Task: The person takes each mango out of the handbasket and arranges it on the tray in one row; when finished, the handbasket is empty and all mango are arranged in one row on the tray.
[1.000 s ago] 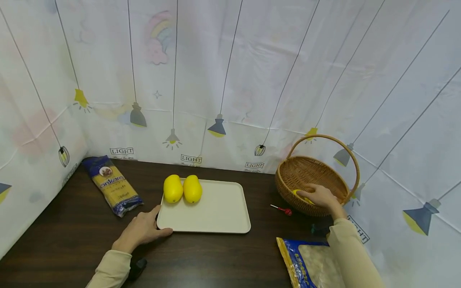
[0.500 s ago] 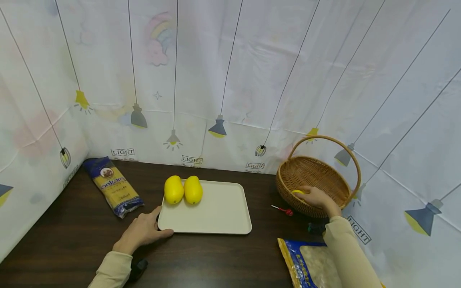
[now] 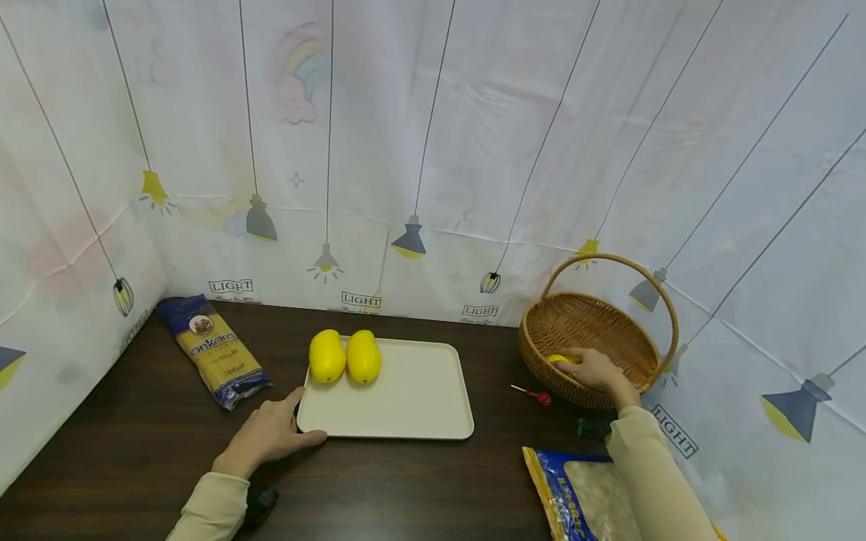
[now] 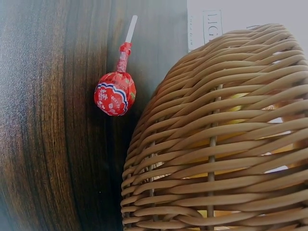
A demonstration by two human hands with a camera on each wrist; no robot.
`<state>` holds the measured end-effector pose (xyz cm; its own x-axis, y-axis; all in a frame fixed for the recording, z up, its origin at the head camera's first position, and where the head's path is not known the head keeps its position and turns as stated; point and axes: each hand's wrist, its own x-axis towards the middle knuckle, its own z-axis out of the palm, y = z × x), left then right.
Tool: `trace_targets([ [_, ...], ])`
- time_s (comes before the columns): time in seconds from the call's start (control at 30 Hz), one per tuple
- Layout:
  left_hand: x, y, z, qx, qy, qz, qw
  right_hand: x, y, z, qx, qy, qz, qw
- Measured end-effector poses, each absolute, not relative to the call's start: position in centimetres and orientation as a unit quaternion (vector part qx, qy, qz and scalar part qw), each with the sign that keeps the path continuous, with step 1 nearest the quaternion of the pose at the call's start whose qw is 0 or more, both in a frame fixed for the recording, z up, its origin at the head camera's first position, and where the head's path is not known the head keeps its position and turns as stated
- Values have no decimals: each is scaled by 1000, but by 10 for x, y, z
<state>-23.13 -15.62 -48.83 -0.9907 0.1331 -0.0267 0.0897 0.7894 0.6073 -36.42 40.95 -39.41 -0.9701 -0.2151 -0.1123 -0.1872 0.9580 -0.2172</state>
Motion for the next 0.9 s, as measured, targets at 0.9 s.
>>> trace_targets([
  [0.9, -232, -157, -491, 60, 947, 313, 32, -363, 397, -367, -73, 989, -131, 9],
])
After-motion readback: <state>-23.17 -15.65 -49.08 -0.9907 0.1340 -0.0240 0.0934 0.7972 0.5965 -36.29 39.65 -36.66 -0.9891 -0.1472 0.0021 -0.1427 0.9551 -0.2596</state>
